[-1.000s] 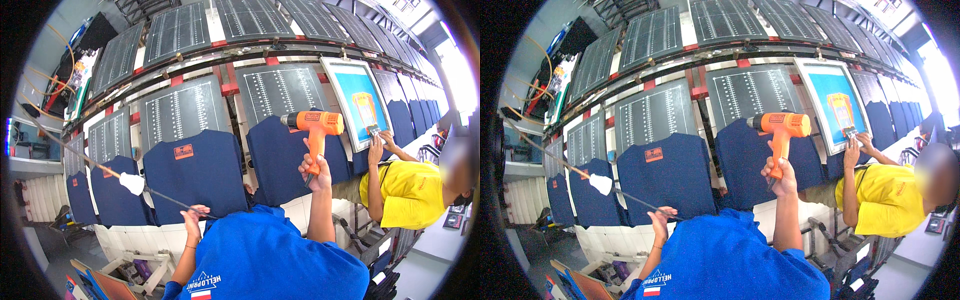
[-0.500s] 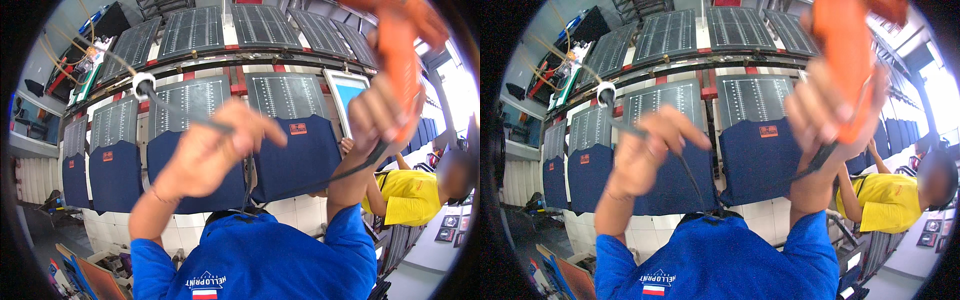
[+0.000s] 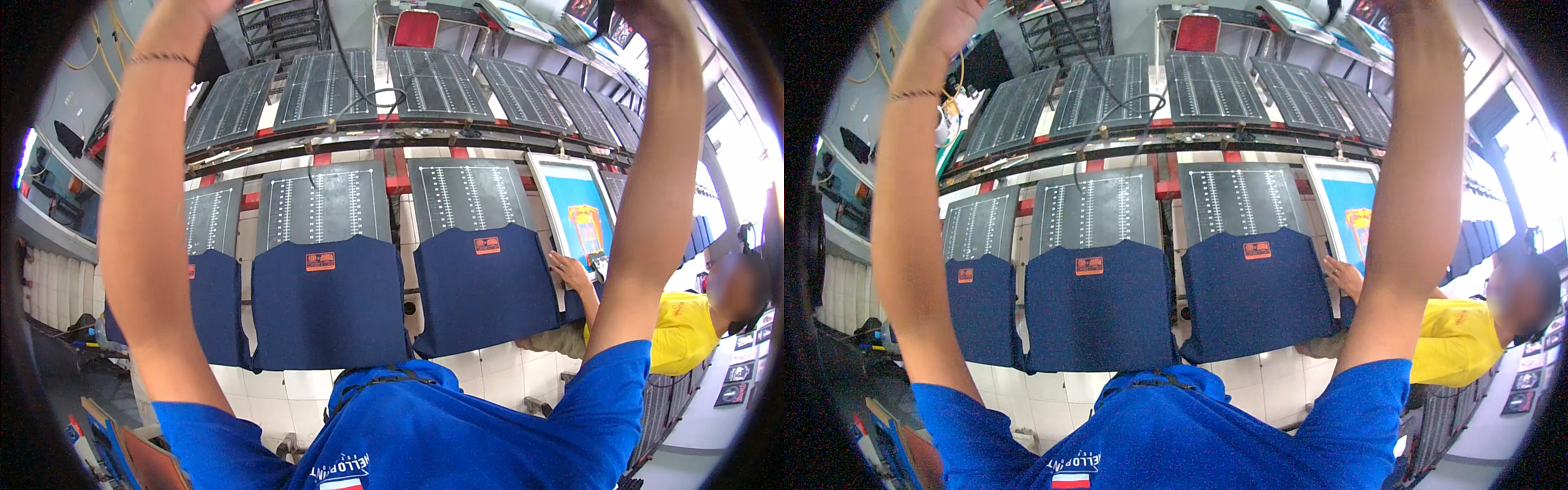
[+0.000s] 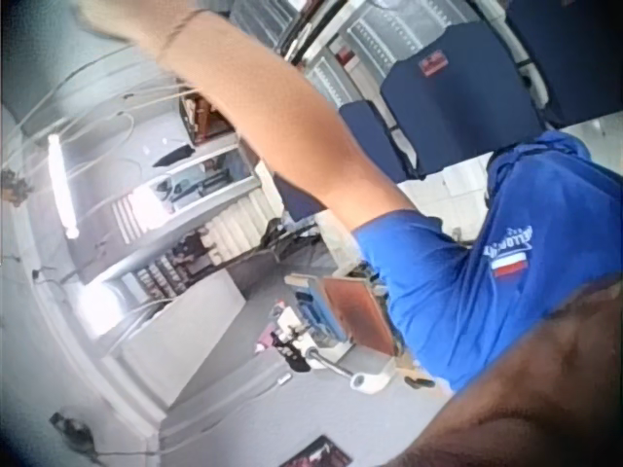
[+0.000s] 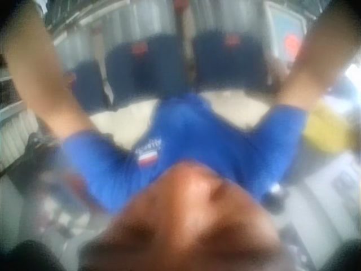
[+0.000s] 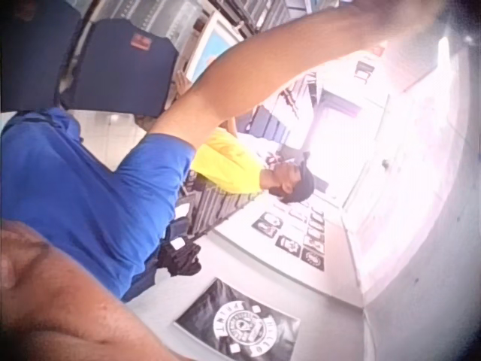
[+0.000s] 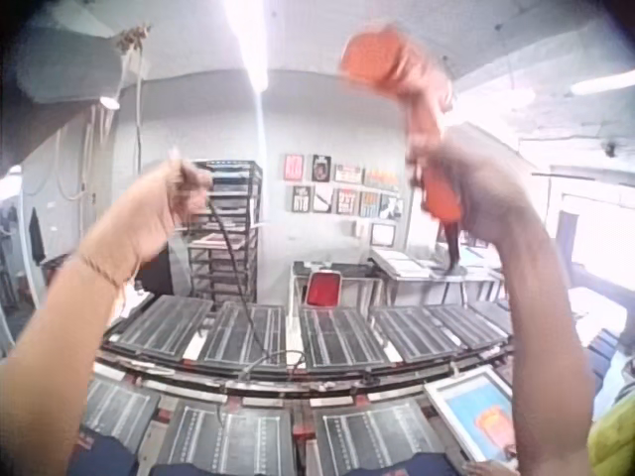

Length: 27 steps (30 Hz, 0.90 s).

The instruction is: The person aligns blue fabric pieces onto a series of printing platens and then uses a heat gun to dry the ink on several printed shirts.

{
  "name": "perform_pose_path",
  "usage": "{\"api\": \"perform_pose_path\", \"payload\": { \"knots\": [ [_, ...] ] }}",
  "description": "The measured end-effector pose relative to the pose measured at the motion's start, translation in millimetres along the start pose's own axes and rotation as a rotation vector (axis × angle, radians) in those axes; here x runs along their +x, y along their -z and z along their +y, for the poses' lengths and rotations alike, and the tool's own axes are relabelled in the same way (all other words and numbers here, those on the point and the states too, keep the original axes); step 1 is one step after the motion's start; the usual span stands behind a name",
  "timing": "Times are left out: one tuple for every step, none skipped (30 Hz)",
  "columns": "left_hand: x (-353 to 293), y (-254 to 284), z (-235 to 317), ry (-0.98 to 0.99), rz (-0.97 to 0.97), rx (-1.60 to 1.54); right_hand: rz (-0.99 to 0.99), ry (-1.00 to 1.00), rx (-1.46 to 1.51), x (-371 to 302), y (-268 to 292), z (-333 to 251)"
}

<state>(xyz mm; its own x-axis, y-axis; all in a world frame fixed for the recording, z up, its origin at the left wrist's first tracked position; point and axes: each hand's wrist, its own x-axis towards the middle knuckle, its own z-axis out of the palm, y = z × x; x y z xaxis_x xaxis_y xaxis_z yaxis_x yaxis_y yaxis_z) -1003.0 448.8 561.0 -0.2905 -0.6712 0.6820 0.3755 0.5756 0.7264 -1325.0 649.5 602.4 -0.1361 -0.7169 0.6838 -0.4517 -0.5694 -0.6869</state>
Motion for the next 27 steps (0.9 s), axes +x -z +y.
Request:
{"api": "perform_pose_path", "payload": {
  "knots": [
    [4.3,2.0,-60.6,0.060,-0.076,-0.088,-0.029,-0.078,-0.121,-7.9,8.6,11.1],
    [3.0,10.7,-86.4,0.100,-0.130,-0.096,-0.093,0.022,-0.113,-8.6,8.7,25.3],
    [-0.8,14.5,-107.7,0.146,-0.180,-0.102,-0.162,0.117,-0.102,-9.2,6.6,43.0],
    [-22.8,26.3,-109.2,0.234,-0.058,-0.042,-0.131,-0.028,-0.127,-14.2,-6.3,67.7],
    [-40.9,21.2,-117.1,0.304,0.038,-0.043,-0.153,-0.071,-0.224,-18.7,-6.0,86.4],
    [-48.8,28.4,-138.4,0.313,0.085,-0.074,-0.170,-0.118,-0.328,-23.7,-4.4,106.5],
    [-61.7,36.5,-149.9,0.350,0.160,-0.079,-0.109,-0.145,-0.367,-29.1,-14.2,123.0],
    [-73.4,49.9,-170.5,0.389,0.193,-0.129,-0.089,-0.119,-0.412,-33.2,-16.7,148.4],
    [-87.4,59.0,-194.5,0.442,0.233,-0.160,-0.089,-0.180,-0.468,-37.6,-14.1,173.6],
    [-106.1,76.8,-219.5,0.464,0.232,-0.185,-0.128,-0.316,-0.521,-46.2,-23.8,184.2],
    [-128.5,84.5,-240.5,0.522,0.277,-0.221,-0.102,-0.346,-0.510,-59.0,-29.5,205.3],
    [-150.3,93.1,-262.8,0.597,0.300,-0.223,-0.090,-0.317,-0.578,-70.1,-25.8,243.2],
    [-169.5,94.2,-288.6,0.651,0.347,-0.295,-0.081,-0.233,-0.657,-84.9,-16.2,273.0],
    [-193.4,111.7,-316.3,0.707,0.395,-0.320,-0.092,-0.338,-0.622,-100.4,-19.3,293.1],
    [-212.4,126.1,-348.9,0.799,0.417,-0.397,-0.080,-0.121,-0.788,-120.3,-11.3,323.4],
    [-236.8,143.6,-369.4,0.863,0.539,-0.406,-0.116,-0.283,-0.821,-135.3,-19.1,341.7],
    [-262.3,170.7,-388.5,0.910,0.636,-0.390,-0.143,-0.271,-0.848,-148.7,-26.8,362.2],
    [-287.5,192.8,-401.7,0.957,0.756,-0.449,-0.209,-0.289,-0.899,-162.0,-35.6,380.8],
    [-310.1,208.2,-412.2,0.990,0.782,-0.429,-0.266,-0.350,-0.929,-175.5,-40.9,399.2],
    [-324.9,201.0,-419.8,1.064,0.812,-0.400,-0.280,-0.317,-1.026,-198.0,-36.9,422.3],
    [-340.9,202.6,-421.7,1.136,0.827,-0.354,-0.344,-0.385,-1.047,-213.4,-36.3,440.0],
    [-358.4,203.8,-421.0,1.170,0.757,-0.272,-0.358,-0.405,-1.059,-228.3,-35.3,457.4],
    [-372.7,193.5,-415.4,1.165,0.673,-0.203,-0.372,-0.435,-1.079,-241.7,-29.7,472.3],
    [-385.8,183.4,-405.8,1.149,0.612,-0.096,-0.369,-0.458,-1.085,-248.4,-26.5,482.7],
    [-400.7,174.5,-391.1,1.114,0.590,-0.001,-0.367,-0.482,-1.089,-256.9,-25.2,490.5],
    [-416.9,168.2,-374.2,1.076,0.570,0.096,-0.367,-0.502,-1.089,-263.7,-25.3,498.1],
    [-434.3,164.9,-357.2,1.058,0.579,0.281,-0.378,-0.497,-1.105,-268.6,-24.5,506.3]
  ]
}}
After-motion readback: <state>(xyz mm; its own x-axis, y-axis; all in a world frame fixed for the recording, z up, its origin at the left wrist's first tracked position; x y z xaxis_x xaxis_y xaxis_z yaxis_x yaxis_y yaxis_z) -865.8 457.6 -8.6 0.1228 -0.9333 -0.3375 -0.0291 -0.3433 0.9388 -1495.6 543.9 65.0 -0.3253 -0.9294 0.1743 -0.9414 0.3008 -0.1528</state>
